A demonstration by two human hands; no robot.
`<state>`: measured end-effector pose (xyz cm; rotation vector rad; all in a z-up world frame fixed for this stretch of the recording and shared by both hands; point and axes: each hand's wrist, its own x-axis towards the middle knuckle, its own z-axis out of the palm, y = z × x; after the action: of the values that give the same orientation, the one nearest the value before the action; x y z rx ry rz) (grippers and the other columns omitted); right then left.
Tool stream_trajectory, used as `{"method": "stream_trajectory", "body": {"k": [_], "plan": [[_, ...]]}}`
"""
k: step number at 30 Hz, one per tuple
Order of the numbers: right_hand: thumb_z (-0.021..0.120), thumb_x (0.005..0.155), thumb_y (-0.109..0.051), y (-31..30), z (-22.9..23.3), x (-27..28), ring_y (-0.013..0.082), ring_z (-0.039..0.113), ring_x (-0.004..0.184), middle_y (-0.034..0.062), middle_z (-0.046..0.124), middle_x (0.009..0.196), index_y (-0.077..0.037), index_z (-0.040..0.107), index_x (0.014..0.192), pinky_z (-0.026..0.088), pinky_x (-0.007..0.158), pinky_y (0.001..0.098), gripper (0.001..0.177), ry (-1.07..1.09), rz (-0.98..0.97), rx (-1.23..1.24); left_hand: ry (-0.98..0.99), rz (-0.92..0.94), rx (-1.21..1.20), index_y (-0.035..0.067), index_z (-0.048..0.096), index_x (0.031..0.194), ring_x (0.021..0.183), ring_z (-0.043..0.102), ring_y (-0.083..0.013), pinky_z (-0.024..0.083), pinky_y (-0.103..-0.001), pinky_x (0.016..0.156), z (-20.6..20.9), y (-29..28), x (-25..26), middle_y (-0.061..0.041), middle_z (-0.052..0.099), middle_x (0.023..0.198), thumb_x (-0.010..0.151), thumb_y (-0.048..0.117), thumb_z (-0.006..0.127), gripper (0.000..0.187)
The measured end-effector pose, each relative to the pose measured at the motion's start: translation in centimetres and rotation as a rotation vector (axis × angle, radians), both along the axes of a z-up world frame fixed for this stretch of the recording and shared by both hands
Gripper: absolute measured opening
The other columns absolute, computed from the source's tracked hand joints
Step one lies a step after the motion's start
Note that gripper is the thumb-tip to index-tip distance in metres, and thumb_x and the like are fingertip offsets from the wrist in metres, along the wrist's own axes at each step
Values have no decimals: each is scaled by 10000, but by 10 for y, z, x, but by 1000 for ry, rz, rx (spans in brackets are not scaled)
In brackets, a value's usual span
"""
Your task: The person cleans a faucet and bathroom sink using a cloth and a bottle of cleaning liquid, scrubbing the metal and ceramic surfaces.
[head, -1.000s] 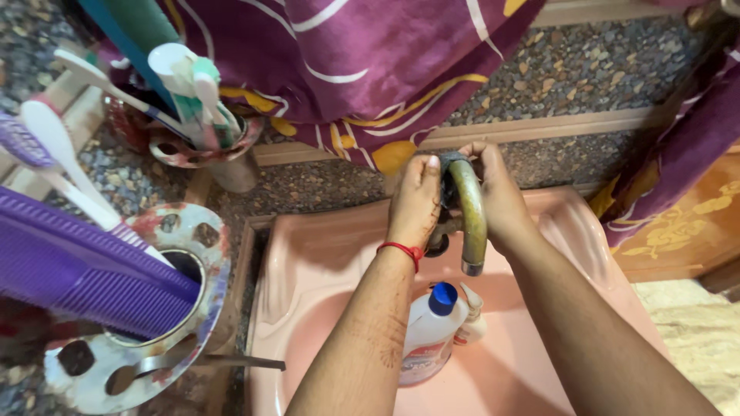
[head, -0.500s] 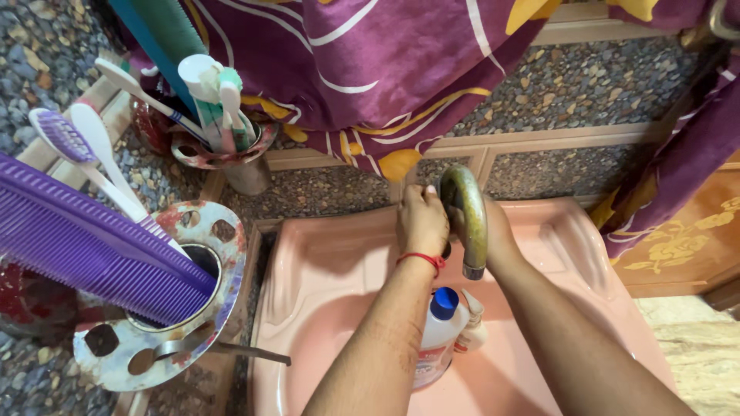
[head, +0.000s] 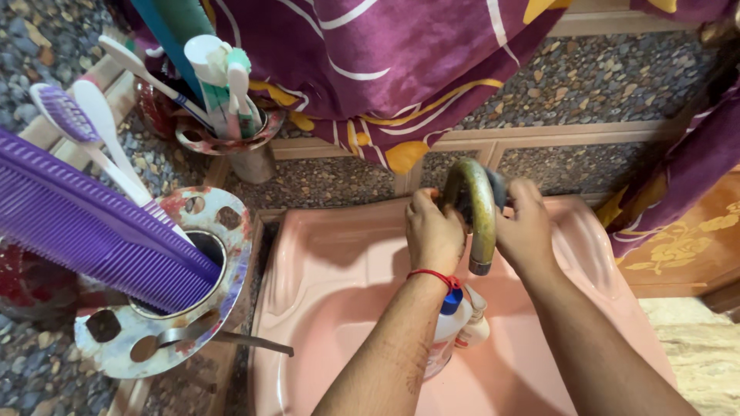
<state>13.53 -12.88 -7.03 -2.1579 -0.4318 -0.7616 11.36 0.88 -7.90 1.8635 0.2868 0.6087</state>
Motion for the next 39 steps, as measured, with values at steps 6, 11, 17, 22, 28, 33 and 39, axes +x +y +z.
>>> {"method": "stream_trajectory", "body": {"k": [6, 11, 17, 22, 28, 33, 39], "plan": [[738, 901, -294, 12, -19, -1, 345, 656, 1020, 249, 653, 1154, 15, 485, 1357, 510, 858, 400, 606, 86, 49, -51, -46, -76, -31, 32, 556, 1215, 1154, 599, -419, 478, -474, 981, -3, -4, 1, -239, 606, 1231, 910, 104, 634, 323], [625, 981, -178, 26, -52, 5, 376, 650, 1094, 244, 675, 1195, -23, 625, 1221, 515, 920, 402, 286, 115, 226, 57, -15, -132, -2, 33, 563, 1225, 1181, 583, -433, 469, -482, 990, -17, 4, -1, -242, 589, 1262, 892, 116, 655, 355], [593, 893, -94, 15, -44, 23, 332, 690, 1023, 216, 702, 1125, -44, 649, 1180, 537, 899, 388, 296, 223, 77, -66, 188, -123, 58, -2, 540, 1214, 1084, 614, -463, 508, -493, 934, -35, 1, 1, -271, 551, 1275, 850, 216, 718, 461], [583, 976, -137, 14, -37, 21, 187, 644, 984, 130, 683, 1129, -62, 557, 1278, 521, 857, 329, 312, 216, 166, 262, 169, -236, -393, -8, 664, 1076, 984, 692, -334, 537, -401, 847, -18, -2, 5, -211, 733, 1023, 923, 312, 650, 354], [680, 907, -166, 17, -33, 3, 202, 683, 868, 112, 730, 980, -67, 638, 1219, 541, 775, 337, 330, 322, 153, 159, 202, -230, -263, 88, 647, 1028, 686, 726, -247, 550, -376, 647, 0, 3, -21, -149, 741, 804, 876, 187, 654, 182], [754, 872, -200, 17, -38, -2, 226, 731, 860, 115, 739, 953, -51, 637, 1164, 563, 760, 355, 348, 388, 76, 27, 288, -87, -247, 78, 664, 971, 543, 689, -177, 548, -333, 549, -14, 23, 1, -128, 720, 688, 880, 82, 606, 108], [815, 817, -150, 36, -24, 0, 255, 702, 903, 164, 673, 1040, 17, 519, 1230, 555, 736, 361, 535, 44, 124, 88, -93, 62, -472, 48, 626, 971, 535, 683, -143, 526, -296, 496, -24, 39, 22, -88, 712, 773, 891, 1, 585, 102]]}}
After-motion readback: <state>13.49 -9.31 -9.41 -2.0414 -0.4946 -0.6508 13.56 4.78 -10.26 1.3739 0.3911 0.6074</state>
